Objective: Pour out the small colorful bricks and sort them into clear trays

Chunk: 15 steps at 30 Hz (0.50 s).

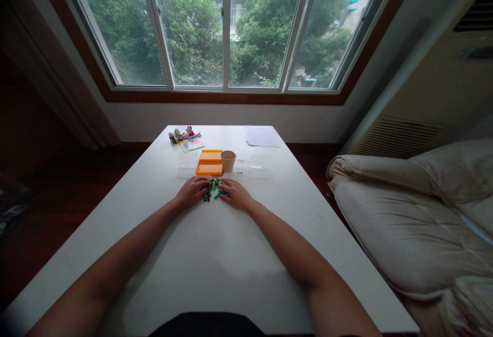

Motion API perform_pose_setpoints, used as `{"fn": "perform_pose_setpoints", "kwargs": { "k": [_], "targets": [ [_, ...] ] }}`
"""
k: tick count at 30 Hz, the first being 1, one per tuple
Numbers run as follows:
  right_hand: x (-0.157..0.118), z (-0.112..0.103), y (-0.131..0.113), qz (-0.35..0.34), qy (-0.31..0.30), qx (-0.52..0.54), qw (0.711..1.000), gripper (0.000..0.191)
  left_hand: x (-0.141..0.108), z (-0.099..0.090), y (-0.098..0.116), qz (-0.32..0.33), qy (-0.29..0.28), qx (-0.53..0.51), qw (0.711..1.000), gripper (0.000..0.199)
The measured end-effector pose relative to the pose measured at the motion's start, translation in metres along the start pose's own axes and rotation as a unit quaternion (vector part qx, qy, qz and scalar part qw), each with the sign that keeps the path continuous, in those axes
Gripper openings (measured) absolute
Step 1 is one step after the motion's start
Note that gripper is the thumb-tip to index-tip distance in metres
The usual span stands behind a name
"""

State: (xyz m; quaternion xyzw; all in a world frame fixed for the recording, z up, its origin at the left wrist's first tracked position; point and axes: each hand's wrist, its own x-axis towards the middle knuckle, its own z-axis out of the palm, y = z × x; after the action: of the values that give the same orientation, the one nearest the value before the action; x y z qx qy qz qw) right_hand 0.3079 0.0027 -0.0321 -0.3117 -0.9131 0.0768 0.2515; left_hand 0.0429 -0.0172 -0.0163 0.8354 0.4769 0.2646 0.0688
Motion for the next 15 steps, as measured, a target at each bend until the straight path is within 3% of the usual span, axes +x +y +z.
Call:
{"fn": "perform_pose_setpoints", "kwargs": {
  "k": [15],
  "targets": [
    [0.0002, -0.0023, -0.0023, 0.002, -0.004, 0.001, 1.0, 0.04, -0.0007, -0.0006, -0.0011, 0.008, 0.003, -0.005, 1.0, 0.033]
  ]
}}
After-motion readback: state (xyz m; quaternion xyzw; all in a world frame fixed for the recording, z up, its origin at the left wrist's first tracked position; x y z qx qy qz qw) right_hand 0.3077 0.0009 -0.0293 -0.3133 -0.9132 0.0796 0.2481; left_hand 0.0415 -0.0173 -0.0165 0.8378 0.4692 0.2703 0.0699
